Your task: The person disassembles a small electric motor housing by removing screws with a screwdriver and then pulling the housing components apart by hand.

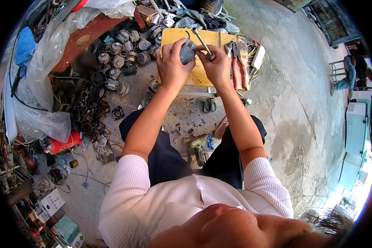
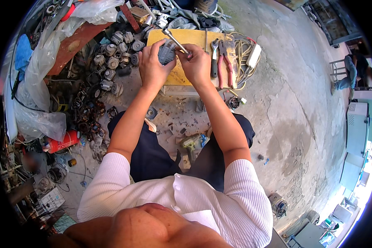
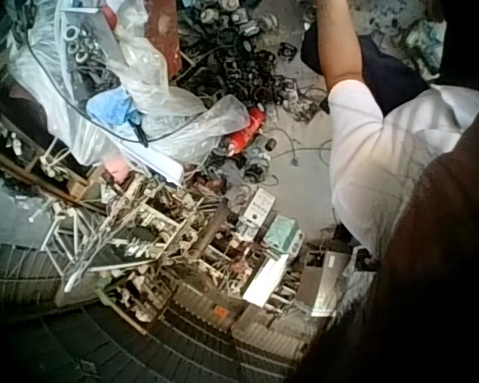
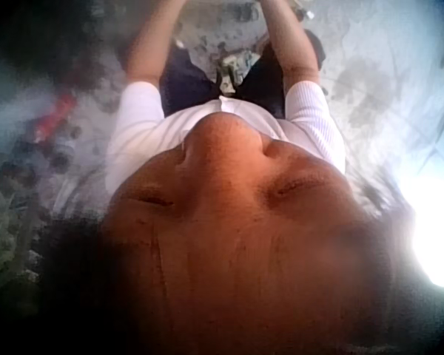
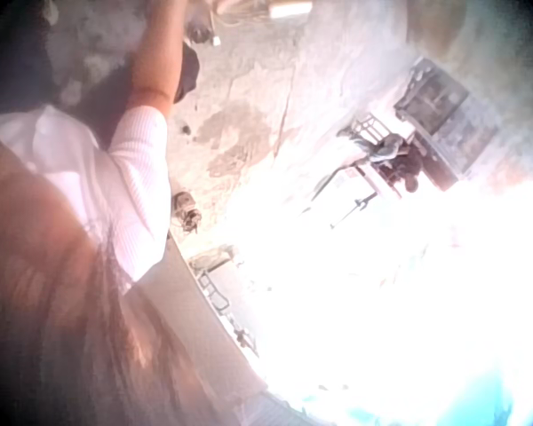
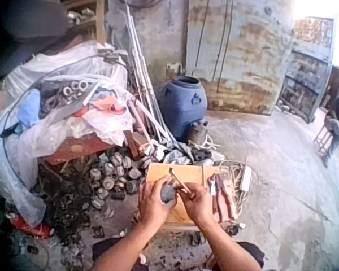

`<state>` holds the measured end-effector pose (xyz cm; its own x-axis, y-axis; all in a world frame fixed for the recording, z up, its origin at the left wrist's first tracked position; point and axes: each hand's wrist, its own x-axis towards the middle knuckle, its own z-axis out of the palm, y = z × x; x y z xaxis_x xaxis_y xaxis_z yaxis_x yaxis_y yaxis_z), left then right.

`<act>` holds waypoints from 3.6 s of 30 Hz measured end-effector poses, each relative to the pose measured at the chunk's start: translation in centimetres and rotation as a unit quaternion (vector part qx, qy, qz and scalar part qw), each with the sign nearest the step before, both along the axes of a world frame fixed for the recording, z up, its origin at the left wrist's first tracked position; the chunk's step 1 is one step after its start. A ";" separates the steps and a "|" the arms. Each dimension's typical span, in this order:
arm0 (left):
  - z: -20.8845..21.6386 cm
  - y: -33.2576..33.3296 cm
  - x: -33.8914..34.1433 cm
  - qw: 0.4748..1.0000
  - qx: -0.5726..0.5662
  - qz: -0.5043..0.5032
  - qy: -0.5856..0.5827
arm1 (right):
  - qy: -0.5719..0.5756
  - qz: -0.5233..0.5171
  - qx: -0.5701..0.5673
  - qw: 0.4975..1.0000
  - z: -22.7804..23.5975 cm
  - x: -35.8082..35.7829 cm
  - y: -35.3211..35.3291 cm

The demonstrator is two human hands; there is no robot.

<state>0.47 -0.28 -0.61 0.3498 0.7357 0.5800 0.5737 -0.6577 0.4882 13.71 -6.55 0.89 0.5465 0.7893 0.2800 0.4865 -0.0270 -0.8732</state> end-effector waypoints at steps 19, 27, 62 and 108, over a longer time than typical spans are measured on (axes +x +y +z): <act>-0.1 0.1 -0.2 1.000 -0.006 0.007 -0.011 | -0.032 0.017 -0.185 0.982 1.8 2.9 -1.0; 0.2 0.0 -0.2 1.000 0.001 0.004 -0.014 | 0.019 0.004 -0.207 0.978 0.8 3.5 -1.2; -1.0 -0.6 1.0 1.000 -0.028 0.004 -0.010 | -0.046 -0.005 0.010 0.999 0.8 0.0 2.7; -1.8 -1.3 1.8 0.998 -0.040 -0.053 -0.017 | 0.052 0.116 -0.195 0.972 -1.2 6.0 -1.0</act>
<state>2.24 -1.62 -2.38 0.4092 0.7397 0.5343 0.4843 -0.6723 0.5599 19.69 -7.53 -0.35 0.3495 0.9300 -0.1135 0.4284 -0.2663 -0.8634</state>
